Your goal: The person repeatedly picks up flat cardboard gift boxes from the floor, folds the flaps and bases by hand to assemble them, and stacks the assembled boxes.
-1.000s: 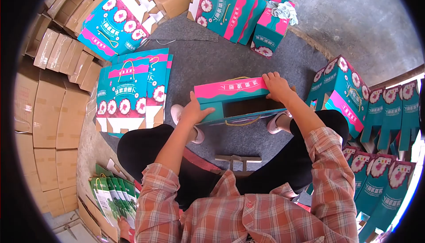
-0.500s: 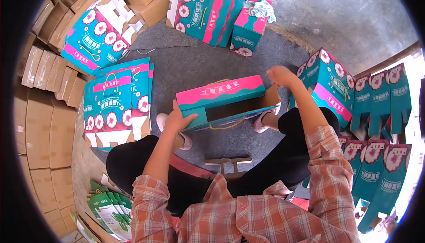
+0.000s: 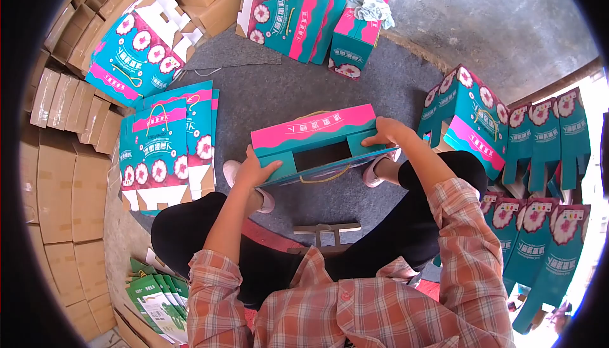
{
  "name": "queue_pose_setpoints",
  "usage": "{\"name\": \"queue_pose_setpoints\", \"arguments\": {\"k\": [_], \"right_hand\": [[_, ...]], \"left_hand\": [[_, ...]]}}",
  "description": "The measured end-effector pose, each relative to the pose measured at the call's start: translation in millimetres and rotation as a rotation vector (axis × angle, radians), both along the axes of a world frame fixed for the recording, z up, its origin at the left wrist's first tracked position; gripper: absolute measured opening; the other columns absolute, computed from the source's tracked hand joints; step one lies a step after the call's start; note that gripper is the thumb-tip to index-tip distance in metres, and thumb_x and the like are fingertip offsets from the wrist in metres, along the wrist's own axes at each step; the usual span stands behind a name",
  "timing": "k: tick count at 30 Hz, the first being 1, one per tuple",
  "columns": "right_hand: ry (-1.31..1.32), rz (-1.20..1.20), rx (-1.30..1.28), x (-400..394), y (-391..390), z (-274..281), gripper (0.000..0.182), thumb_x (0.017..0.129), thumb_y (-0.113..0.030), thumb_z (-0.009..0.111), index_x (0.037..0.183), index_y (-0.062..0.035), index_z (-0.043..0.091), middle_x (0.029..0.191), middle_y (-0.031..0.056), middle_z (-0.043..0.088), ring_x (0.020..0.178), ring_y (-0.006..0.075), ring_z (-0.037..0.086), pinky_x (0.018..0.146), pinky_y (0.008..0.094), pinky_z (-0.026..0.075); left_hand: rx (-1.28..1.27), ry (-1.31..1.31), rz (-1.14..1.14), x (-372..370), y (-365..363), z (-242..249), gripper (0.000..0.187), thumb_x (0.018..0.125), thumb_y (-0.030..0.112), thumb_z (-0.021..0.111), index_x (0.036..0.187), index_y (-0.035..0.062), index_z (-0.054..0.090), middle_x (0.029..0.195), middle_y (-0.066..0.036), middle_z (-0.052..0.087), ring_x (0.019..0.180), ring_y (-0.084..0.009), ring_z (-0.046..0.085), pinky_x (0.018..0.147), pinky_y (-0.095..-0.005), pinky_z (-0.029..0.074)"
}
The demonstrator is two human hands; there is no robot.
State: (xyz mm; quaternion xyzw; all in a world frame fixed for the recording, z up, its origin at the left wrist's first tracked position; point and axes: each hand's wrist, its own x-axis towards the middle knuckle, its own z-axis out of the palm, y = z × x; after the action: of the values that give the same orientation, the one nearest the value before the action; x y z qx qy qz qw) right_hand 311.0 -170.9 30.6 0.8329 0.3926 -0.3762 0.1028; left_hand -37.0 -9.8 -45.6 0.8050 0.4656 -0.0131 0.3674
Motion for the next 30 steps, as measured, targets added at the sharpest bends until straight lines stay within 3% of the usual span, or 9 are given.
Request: {"name": "queue_pose_setpoints", "arguments": {"k": [6, 8, 12, 15, 18, 21, 24, 28, 30], "right_hand": [[-0.135, 0.041, 0.118, -1, -9, -13, 0.094, 0.059, -0.061, 0.076, 0.118, 0.0081, 0.052, 0.112, 0.0217, 0.062, 0.106, 0.0324, 0.061, 0.087, 0.0379, 0.049], [-0.076, -0.017, 0.112, -2, -11, -12, 0.094, 0.06, -0.06, 0.076, 0.121, 0.0074, 0.05, 0.115, 0.0226, 0.061, 0.11, 0.0338, 0.058, 0.09, 0.0382, 0.048], [-0.075, -0.048, 0.135, 0, -11, -18, 0.089, 0.061, -0.059, 0.076, 0.117, 0.0075, 0.054, 0.113, 0.0225, 0.062, 0.106, 0.0339, 0.06, 0.089, 0.0389, 0.049], [-0.012, -0.021, 0.094, 1, -10, -10, 0.083, 0.061, -0.058, 0.076, 0.109, 0.0071, 0.059, 0.109, 0.0221, 0.063, 0.101, 0.034, 0.062, 0.087, 0.0393, 0.05], [0.006, 0.041, 0.138, 8, -7, 14, 0.081, 0.062, -0.054, 0.076, 0.114, 0.0047, 0.056, 0.102, 0.0222, 0.065, 0.091, 0.0329, 0.065, 0.075, 0.0383, 0.053], [-0.083, -0.027, 0.199, 26, -13, 58, 0.077, 0.062, -0.055, 0.076, 0.109, 0.0035, 0.061, 0.105, 0.0203, 0.065, 0.097, 0.0338, 0.064, 0.082, 0.0401, 0.051], [-0.293, 0.032, 0.462, 55, -29, 84, 0.071, 0.065, -0.051, 0.074, 0.108, 0.0032, 0.055, 0.1, 0.0229, 0.064, 0.094, 0.0363, 0.063, 0.079, 0.0422, 0.05], [-0.454, -0.115, 0.661, 85, -79, 141, 0.063, 0.072, -0.043, 0.07, 0.109, 0.0022, 0.048, 0.098, 0.0247, 0.063, 0.095, 0.0403, 0.06, 0.081, 0.0464, 0.047], [-0.51, -0.194, 0.833, 113, -110, 146, 0.059, 0.074, -0.041, 0.069, 0.112, -0.0017, 0.047, 0.1, 0.0235, 0.062, 0.095, 0.0405, 0.059, 0.08, 0.0461, 0.046]], "left_hand": [[0.129, -0.156, -0.084, -9, 13, -45, 0.09, 0.075, 0.052, 0.07, 0.134, -0.0054, 0.033, 0.113, -0.026, 0.059, 0.106, -0.0361, 0.059, 0.091, -0.0391, 0.046], [-0.316, -0.217, 0.011, -8, 19, -57, 0.073, 0.078, 0.05, 0.068, 0.124, -0.0032, 0.048, 0.111, -0.023, 0.06, 0.1, -0.031, 0.061, 0.086, -0.0373, 0.049], [-0.449, -0.135, 0.17, -2, 2, -19, 0.063, 0.08, 0.048, 0.066, 0.117, -0.0022, 0.055, 0.109, -0.02, 0.062, 0.097, -0.0265, 0.062, 0.083, -0.0356, 0.05], [-0.415, -0.246, 0.037, -12, 18, -39, 0.064, 0.081, 0.047, 0.067, 0.12, -0.0021, 0.054, 0.106, -0.019, 0.063, 0.096, -0.0267, 0.062, 0.079, -0.0368, 0.052], [-0.316, -0.271, -0.033, 0, 15, -10, 0.064, 0.081, 0.046, 0.067, 0.122, -0.0012, 0.051, 0.1, -0.017, 0.064, 0.093, -0.0242, 0.063, 0.071, -0.0332, 0.054], [-0.42, -0.128, 0.268, 39, -23, 88, 0.059, 0.085, 0.044, 0.063, 0.123, 0.0029, 0.044, 0.085, -0.011, 0.062, 0.06, -0.018, 0.063, 0.049, -0.0298, 0.052], [-0.287, -0.383, 0.172, 54, -15, 61, 0.064, 0.083, 0.044, 0.066, 0.126, 0.0023, 0.044, 0.097, -0.013, 0.063, 0.076, -0.0182, 0.066, 0.05, -0.0252, 0.047], [0.073, -0.553, -0.007, 116, -46, 107, 0.062, 0.084, 0.039, 0.066, 0.128, 0.0017, 0.042, 0.106, -0.017, 0.061, 0.099, -0.0292, 0.061, 0.082, -0.0346, 0.048], [0.021, -0.573, -0.025, 156, -61, 125, 0.063, 0.084, 0.035, 0.066, 0.13, 0.0002, 0.039, 0.113, -0.02, 0.058, 0.107, -0.0324, 0.057, 0.092, -0.039, 0.042]]}}
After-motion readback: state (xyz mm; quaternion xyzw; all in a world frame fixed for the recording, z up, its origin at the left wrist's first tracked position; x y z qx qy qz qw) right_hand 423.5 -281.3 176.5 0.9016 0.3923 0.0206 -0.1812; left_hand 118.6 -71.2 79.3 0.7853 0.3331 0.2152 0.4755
